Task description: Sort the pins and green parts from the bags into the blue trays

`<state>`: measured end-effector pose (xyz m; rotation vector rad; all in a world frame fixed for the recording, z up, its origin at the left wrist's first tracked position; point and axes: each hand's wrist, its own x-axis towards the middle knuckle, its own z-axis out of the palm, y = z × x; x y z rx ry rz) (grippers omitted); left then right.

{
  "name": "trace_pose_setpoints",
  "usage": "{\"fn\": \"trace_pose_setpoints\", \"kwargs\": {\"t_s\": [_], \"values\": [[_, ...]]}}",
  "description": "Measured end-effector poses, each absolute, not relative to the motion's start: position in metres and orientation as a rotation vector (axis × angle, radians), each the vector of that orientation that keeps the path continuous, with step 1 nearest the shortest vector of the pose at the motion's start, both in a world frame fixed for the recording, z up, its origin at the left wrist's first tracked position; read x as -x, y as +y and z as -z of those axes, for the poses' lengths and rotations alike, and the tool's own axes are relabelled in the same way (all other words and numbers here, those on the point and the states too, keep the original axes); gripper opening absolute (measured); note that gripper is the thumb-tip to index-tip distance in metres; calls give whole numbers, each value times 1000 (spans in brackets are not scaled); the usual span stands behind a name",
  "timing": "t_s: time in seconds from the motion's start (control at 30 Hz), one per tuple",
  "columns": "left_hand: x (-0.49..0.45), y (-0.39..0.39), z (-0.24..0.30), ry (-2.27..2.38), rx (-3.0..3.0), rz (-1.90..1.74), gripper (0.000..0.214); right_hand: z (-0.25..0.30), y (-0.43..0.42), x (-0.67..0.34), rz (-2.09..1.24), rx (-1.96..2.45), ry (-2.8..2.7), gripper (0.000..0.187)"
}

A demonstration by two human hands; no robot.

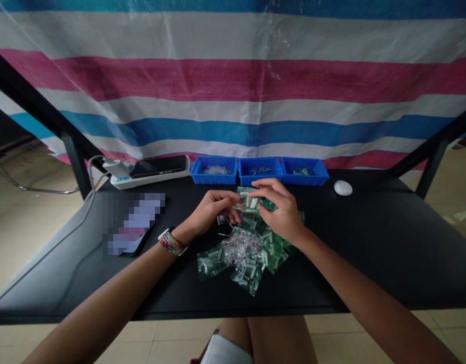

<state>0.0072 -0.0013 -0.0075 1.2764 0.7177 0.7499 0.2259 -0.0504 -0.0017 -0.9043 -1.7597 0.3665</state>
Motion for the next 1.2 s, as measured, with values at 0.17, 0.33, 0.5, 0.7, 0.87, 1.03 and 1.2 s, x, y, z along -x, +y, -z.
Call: {"fn": "trace_pose_setpoints", "kwargs": {"t_s": [0.17,0.33,0.5,0.7,0.87,1.03,1.2], "values": [[-7,-1,6,747,-1373,-825,35,6,-45,-226,-826,990,-1430,34],[-8,-3,0,786,-1527,-915,34,7,-42,-227,-1282,949,-1297,37],[-9,-3,0,794,-1540,-946,36,7,-45,-222,-1400,903,-1258,43],[-8,-4,2,814,-1600,-950,37,12,-43,-216,-1326,954,-1239,42],[-5,-2,6,842,-1570,-969,56,13,-42,-219,-1181,981,-1274,36],[-5,0,6,829,-1490,-873,71,8,-47,-222,-802,1019,-1509,12],[-7,-1,4,748,-1348,-769,60,2,-52,-225,-497,951,-1744,15]]}}
